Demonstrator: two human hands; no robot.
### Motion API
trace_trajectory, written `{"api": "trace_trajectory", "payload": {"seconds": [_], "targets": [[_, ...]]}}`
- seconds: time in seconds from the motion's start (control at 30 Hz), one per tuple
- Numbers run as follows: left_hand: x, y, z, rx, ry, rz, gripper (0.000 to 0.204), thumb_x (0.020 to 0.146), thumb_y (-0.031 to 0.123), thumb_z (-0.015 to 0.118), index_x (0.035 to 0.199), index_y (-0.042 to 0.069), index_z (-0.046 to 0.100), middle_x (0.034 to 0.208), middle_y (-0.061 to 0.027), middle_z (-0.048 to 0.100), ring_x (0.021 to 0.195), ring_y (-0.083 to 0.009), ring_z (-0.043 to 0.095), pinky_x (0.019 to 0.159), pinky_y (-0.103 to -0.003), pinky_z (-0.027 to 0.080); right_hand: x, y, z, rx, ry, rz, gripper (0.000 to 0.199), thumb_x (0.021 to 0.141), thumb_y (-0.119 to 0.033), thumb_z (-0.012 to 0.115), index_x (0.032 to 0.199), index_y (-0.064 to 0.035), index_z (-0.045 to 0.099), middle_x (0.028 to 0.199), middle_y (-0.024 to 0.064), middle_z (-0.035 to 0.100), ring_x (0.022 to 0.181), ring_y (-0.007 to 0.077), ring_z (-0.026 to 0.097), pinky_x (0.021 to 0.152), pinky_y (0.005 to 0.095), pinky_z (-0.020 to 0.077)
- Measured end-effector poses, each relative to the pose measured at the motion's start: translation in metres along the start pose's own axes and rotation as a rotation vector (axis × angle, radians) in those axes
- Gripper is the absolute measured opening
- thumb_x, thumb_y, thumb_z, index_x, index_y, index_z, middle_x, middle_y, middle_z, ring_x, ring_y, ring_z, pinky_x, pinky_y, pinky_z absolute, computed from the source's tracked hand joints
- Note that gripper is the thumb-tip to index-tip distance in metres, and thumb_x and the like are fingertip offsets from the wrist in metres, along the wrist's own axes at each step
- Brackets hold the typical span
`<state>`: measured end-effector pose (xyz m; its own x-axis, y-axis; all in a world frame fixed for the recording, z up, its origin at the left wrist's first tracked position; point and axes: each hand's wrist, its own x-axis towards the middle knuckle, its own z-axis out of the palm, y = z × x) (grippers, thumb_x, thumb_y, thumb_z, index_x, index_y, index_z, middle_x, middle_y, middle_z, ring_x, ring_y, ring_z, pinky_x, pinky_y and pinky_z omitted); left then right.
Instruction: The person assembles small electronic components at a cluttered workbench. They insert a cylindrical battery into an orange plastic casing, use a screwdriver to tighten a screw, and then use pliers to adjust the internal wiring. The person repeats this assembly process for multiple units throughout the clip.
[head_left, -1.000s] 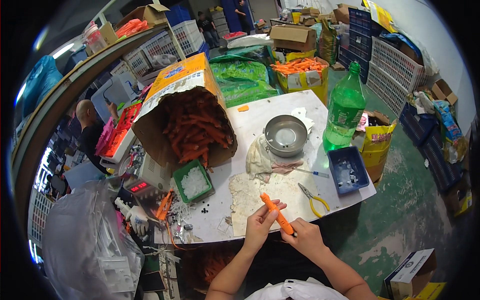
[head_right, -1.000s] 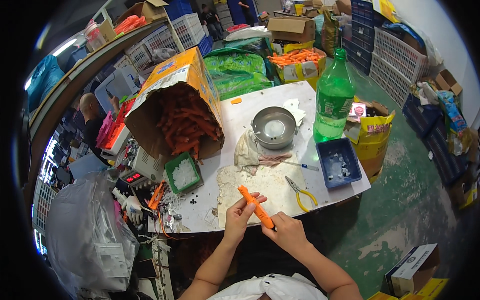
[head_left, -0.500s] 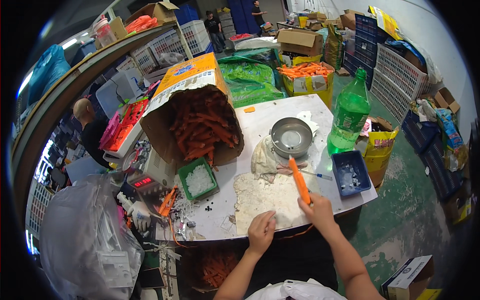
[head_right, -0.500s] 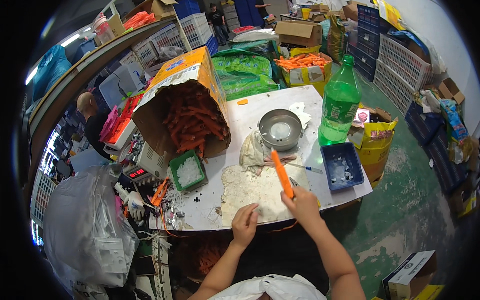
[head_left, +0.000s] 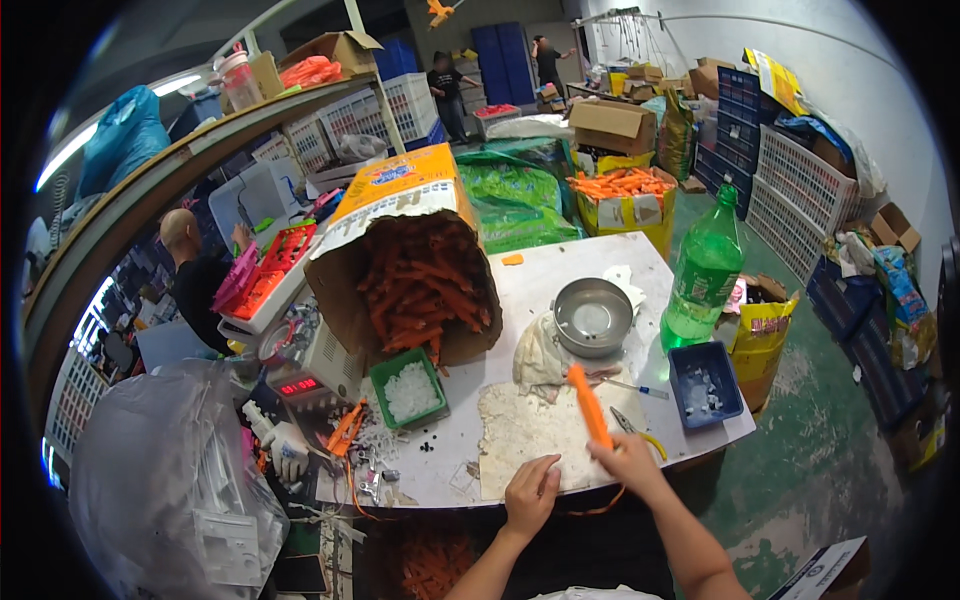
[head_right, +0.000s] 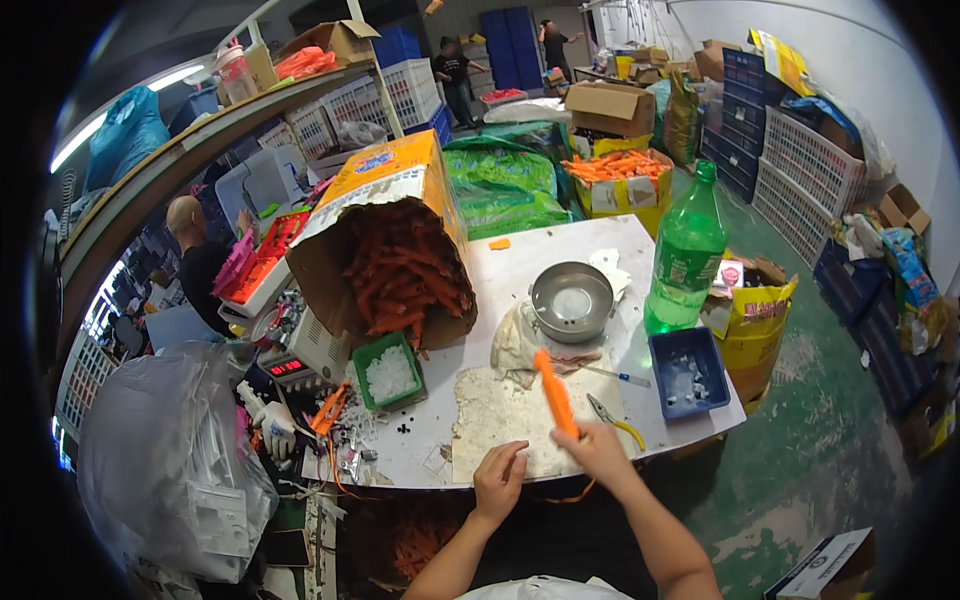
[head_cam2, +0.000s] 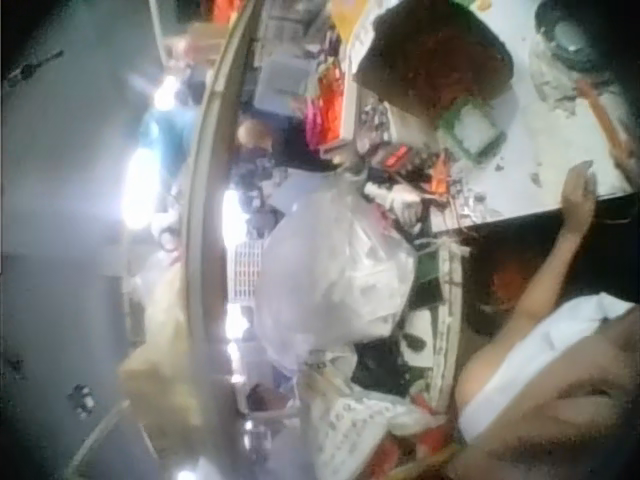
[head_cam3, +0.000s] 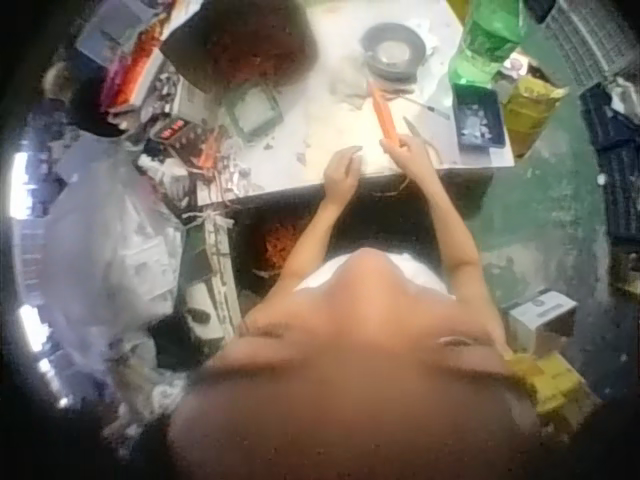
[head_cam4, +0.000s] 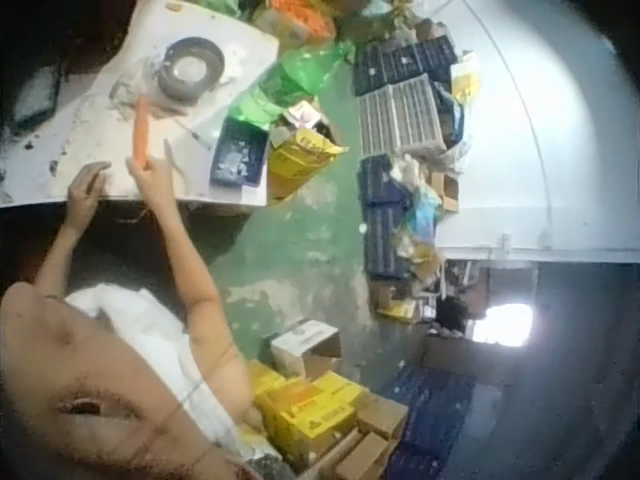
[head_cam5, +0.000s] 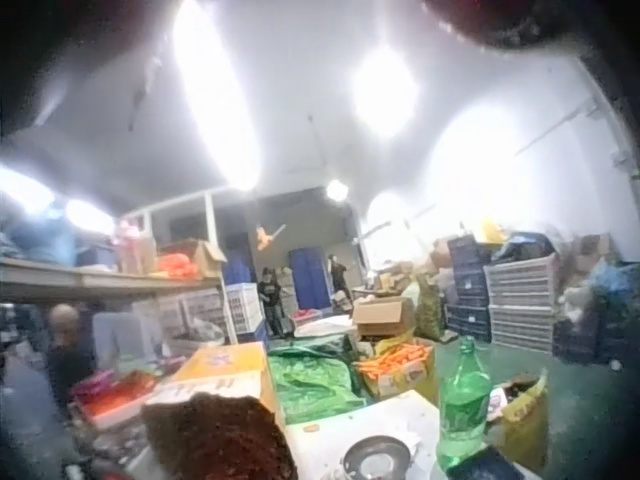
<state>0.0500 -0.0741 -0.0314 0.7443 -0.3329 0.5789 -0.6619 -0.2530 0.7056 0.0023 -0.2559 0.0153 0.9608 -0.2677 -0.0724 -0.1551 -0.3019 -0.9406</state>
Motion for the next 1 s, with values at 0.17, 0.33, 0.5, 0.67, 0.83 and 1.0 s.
{"api": "trace_trajectory", "payload": {"seconds": [0.17,0.33,0.5,0.67,0.83,1.0], "targets": [[-0.013,-0.014,-0.003,-0.462,-0.072,-0.308,0.029,0.091,0.017,0.060,0.114,-0.001,0.058,0.099,-0.0125,0.067,0.087,-0.0178,0.064,0.077,-0.028,0.050,-0.044,0.004,0.039,-0.232,-0.075,-0.195,0.038,0.082,-0.040,0.066,0.084,-0.0016,0.068,0.065,0.0142,0.063,0.059,0.0267,0.063,0.057,0.0357,0.0478],[-0.013,0.017,-0.014,-0.816,-0.083,-0.630,0.045,0.091,0.014,0.061,0.128,-0.005,0.043,0.104,-0.0154,0.066,0.091,-0.0131,0.063,0.082,-0.025,0.049,-0.060,-0.007,0.043,-0.422,-0.127,-0.217,0.037,0.082,-0.041,0.066,0.095,-0.0064,0.065,0.064,0.0092,0.061,0.061,0.0271,0.063,0.056,0.0355,0.0488],[-0.012,0.025,-0.029,-0.860,0.036,-0.642,0.047,0.091,0.014,0.060,0.129,-0.006,0.042,0.099,-0.0176,0.067,0.092,-0.0168,0.064,0.085,-0.027,0.048,-0.070,-0.005,0.031,-0.082,-0.046,-0.140,0.041,0.076,-0.027,0.076,0.107,-0.0064,0.060,0.069,0.0060,0.061,0.057,0.0183,0.061,0.055,0.0293,0.0476],[-0.008,0.025,-0.043,-0.918,0.051,-0.657,0.052,0.091,0.017,0.059,0.132,-0.007,0.036,0.096,-0.0192,0.067,0.091,-0.0219,0.065,0.086,-0.032,0.049,-0.107,-0.047,-0.025,0.930,0.044,-0.606,0.050,0.074,-0.012,0.079,0.111,-0.0036,0.048,0.079,0.0138,0.059,0.062,0.0220,0.060,0.049,0.0329,0.0500],[-0.012,0.028,-0.047,-0.959,0.039,-0.686,0.054,0.091,0.013,0.058,0.133,-0.009,0.033,0.098,-0.0212,0.066,0.092,-0.0232,0.065,0.090,-0.033,0.047,-0.132,-0.157,-0.078,1.086,-0.111,-1.713,0.039,0.082,-0.012,0.071,0.110,0.0003,0.046,0.080,0.0172,0.057,0.066,0.0323,0.062,0.053,0.0434,0.0542],[-0.017,0.033,-0.040,-0.953,0.028,-0.701,0.054,0.090,0.016,0.059,0.132,-0.008,0.035,0.096,-0.0211,0.066,0.089,-0.0241,0.066,0.088,-0.033,0.050,-0.122,-0.200,-0.064,1.009,0.072,-2.238,0.047,0.075,-0.001,0.071,0.117,-0.0106,0.051,0.084,0.0057,0.057,0.076,0.0203,0.060,0.065,0.0325,0.0549]]}}
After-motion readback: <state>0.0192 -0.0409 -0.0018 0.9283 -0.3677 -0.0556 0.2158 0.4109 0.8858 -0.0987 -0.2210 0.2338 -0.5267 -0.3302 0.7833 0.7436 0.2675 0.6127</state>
